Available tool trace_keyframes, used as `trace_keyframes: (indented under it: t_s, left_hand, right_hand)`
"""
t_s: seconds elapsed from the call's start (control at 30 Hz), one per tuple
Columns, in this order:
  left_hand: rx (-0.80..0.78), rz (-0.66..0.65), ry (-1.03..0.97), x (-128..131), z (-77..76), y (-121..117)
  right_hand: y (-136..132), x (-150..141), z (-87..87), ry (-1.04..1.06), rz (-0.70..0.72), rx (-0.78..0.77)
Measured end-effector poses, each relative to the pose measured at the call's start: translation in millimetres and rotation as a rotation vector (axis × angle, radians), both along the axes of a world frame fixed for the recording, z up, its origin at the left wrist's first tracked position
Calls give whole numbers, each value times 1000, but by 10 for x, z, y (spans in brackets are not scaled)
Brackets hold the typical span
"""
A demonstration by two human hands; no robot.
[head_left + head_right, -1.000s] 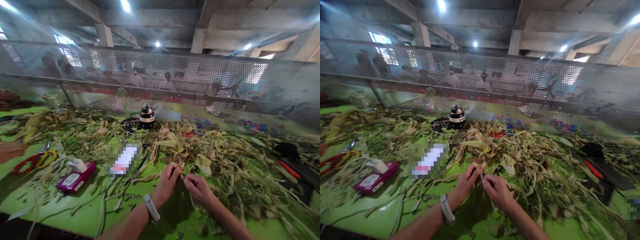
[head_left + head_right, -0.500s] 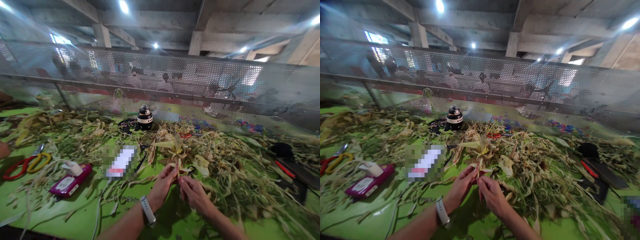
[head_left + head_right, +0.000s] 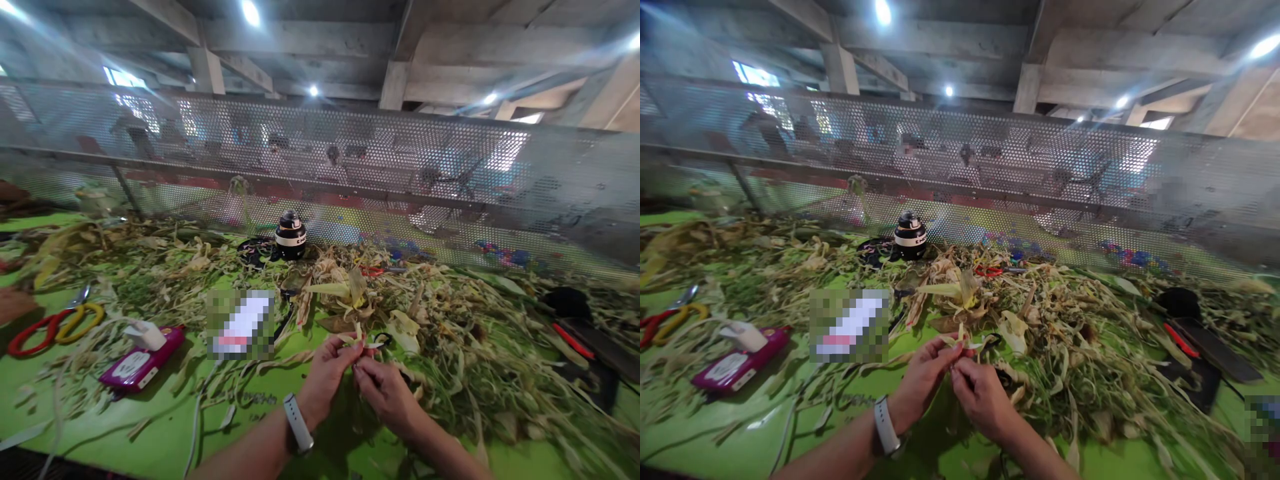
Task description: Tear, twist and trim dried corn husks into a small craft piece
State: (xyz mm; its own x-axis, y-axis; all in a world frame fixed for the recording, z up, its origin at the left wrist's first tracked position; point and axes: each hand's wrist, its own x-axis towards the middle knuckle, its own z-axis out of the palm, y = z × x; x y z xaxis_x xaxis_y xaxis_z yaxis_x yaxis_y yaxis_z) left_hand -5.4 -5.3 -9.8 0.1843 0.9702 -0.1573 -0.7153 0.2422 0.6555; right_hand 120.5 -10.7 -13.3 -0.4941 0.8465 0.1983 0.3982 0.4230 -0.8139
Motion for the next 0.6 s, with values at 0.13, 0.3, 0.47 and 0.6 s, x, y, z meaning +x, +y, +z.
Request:
trace_keyframes:
  t_s: [0.13,0.3,0.47,0.6]
  left_hand:
    - [22,16,44,7,-28,21]
    - [44,31,127,-32,-23,54]
    - [86,-3,213,-106,59,23]
    - [105,-37,269,-113,61,11]
  right_hand:
    - [12,-22,2,-80,5,97]
    - [33,-23,-22,-102,-9,197]
    - [104,159,125,-69,-158,201]
    - [152,194,185,-46,-191,114]
